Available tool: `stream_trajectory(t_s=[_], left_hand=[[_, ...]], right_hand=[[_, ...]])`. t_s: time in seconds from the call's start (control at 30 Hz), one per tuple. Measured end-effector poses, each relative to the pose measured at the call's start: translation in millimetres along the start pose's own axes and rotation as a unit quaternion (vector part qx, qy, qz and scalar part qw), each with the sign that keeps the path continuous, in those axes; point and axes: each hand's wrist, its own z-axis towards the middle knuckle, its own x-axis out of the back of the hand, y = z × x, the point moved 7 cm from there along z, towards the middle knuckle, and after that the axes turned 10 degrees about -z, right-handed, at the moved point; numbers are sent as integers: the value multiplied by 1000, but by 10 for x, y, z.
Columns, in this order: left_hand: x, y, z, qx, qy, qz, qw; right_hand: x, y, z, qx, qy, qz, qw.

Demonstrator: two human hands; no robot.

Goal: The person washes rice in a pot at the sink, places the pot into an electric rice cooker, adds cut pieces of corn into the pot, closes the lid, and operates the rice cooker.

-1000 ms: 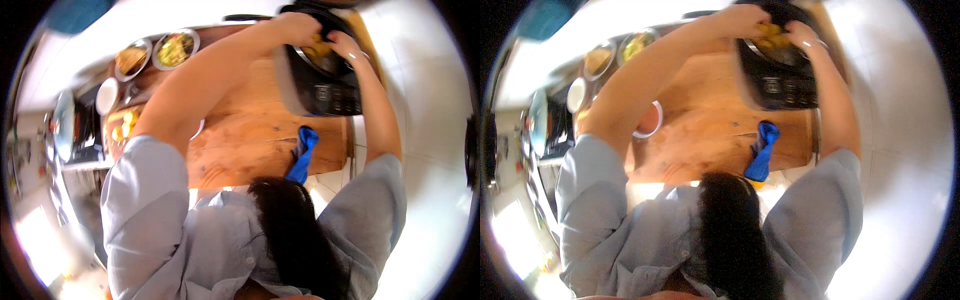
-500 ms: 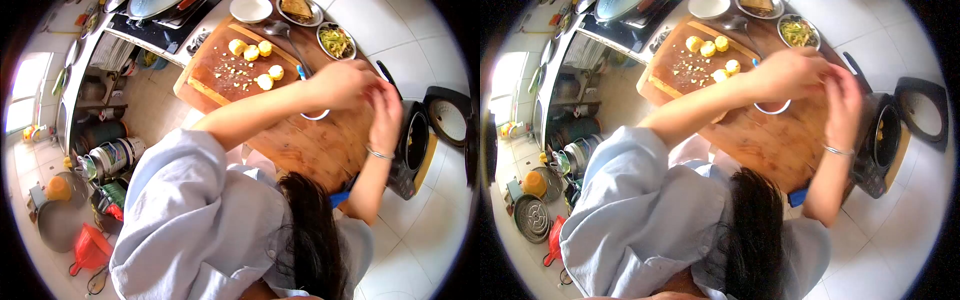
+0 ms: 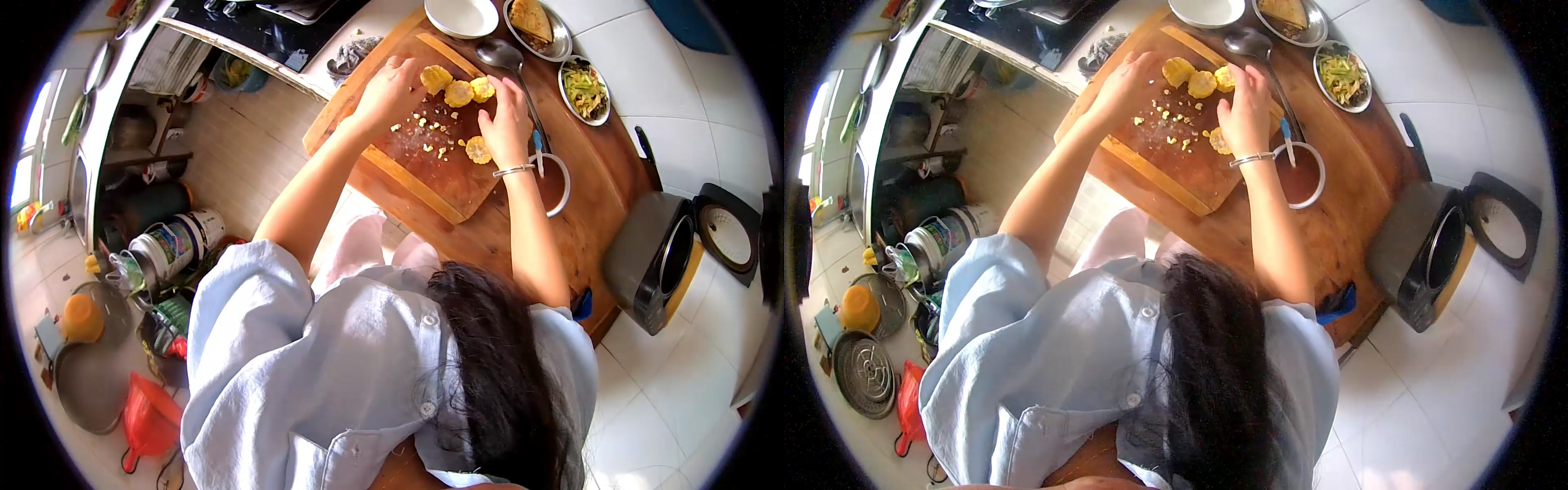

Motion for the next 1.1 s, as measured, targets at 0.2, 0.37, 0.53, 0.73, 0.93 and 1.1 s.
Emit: stream_trajectory(t_s=[0.2,0.37,0.53,0.73,0.93,1.1], left_hand=[[-249,-21,260,-98,-26,43,994],[-253,-66,264,-35,-52,34,997],[5,-53,165,30,-1,-103,994],[41,234,-7,160,-85,-571,800],[-25,520,-150,138,-104,-619,766],[-63,572,-276,139,-90,-566,808]], right_hand=[[-385,141,186,21,-68,-7,997],[-388,313,226,-56,-32,51,997],[-374,318,118,-268,-81,661,697],[-83,36,82,-237,-108,778,572],[192,-82,-63,-206,-88,735,640],[395,-203,-114,-40,-38,404,913]])
